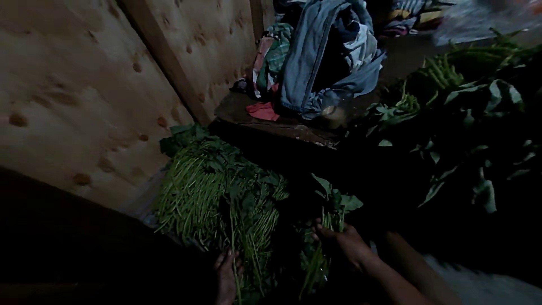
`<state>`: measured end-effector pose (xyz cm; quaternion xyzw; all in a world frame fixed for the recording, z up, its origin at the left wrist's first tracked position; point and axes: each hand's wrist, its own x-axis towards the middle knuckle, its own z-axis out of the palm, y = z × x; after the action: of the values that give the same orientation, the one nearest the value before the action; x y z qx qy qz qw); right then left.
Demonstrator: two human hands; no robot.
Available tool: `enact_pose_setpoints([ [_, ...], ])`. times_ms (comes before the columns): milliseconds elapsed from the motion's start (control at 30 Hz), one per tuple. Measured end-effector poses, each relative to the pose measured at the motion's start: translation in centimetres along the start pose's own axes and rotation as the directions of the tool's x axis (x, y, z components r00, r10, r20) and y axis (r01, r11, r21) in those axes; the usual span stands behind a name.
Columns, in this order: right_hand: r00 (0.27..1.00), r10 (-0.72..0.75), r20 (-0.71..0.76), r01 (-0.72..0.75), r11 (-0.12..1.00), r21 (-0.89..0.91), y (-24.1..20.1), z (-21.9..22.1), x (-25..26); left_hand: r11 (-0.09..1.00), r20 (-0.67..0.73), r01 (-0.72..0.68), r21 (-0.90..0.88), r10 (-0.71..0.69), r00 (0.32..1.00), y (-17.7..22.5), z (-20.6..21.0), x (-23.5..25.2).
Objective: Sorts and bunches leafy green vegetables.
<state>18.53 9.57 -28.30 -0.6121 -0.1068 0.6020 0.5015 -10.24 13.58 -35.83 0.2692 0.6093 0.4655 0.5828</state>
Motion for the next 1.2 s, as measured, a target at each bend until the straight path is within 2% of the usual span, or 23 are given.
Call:
enact_pose_setpoints([
  [67,1.000,0.009,-0.015,-0.009,1.000,0.014,0.1,0.0,-0.3,0.986,-0.071,0.042,0.164,-0.031,0.997,-0.3,-0.3,-0.5],
  [100,1.000,0.008,-0.023,-0.008,1.000,0.015,0.2,0.0,-0.4,0.983,-0.083,0.045,0.176,-0.031,0.996,-0.4,-0.3,-0.7],
  [267,0.999,0.001,-0.032,-0.002,1.000,-0.020,0.0,-0.5,-0.9,0.994,0.052,-0.066,-0.092,0.071,0.996,0.4,1.0,-2.1],
  [433,1.000,-0.023,0.006,0.023,0.995,-0.092,0.0,-0.5,-0.9,0.991,0.125,-0.024,-0.132,0.041,0.991,0.2,2.3,-3.7],
  [567,0.999,-0.027,0.040,0.030,0.998,-0.063,0.1,-0.6,-0.8,0.992,0.180,-0.031,-0.121,0.052,0.982,-0.8,3.0,-4.5],
  [767,0.999,0.022,0.029,-0.019,0.995,-0.094,0.0,-0.5,-0.8,0.993,0.197,-0.047,-0.107,0.068,0.978,-2.0,5.0,-5.7],
  [833,0.997,0.060,0.056,-0.054,0.993,-0.104,0.2,-0.5,-0.6,0.995,0.253,-0.072,-0.068,0.087,0.963,-2.6,6.2,-6.7],
  [967,0.994,0.075,0.081,-0.060,0.983,-0.174,0.3,-0.3,-0.7,0.987,0.459,-0.110,0.113,0.046,0.887,-3.7,8.2,-9.0],
  [1100,0.996,0.052,0.075,-0.032,0.969,-0.243,0.4,-0.7,-0.8,0.955,0.546,-0.167,0.247,0.006,0.838,-3.8,9.5,-9.5],
  [1167,0.995,0.036,0.098,-0.009,0.965,-0.263,0.5,-0.9,-0.6,0.916,0.584,-0.253,0.311,0.026,0.811,-3.9,9.3,-8.4],
  [1200,0.995,0.024,0.095,0.001,0.966,-0.257,0.5,-0.9,-0.7,0.889,0.566,-0.295,0.349,0.051,0.823,-4.2,9.0,-7.3],
])
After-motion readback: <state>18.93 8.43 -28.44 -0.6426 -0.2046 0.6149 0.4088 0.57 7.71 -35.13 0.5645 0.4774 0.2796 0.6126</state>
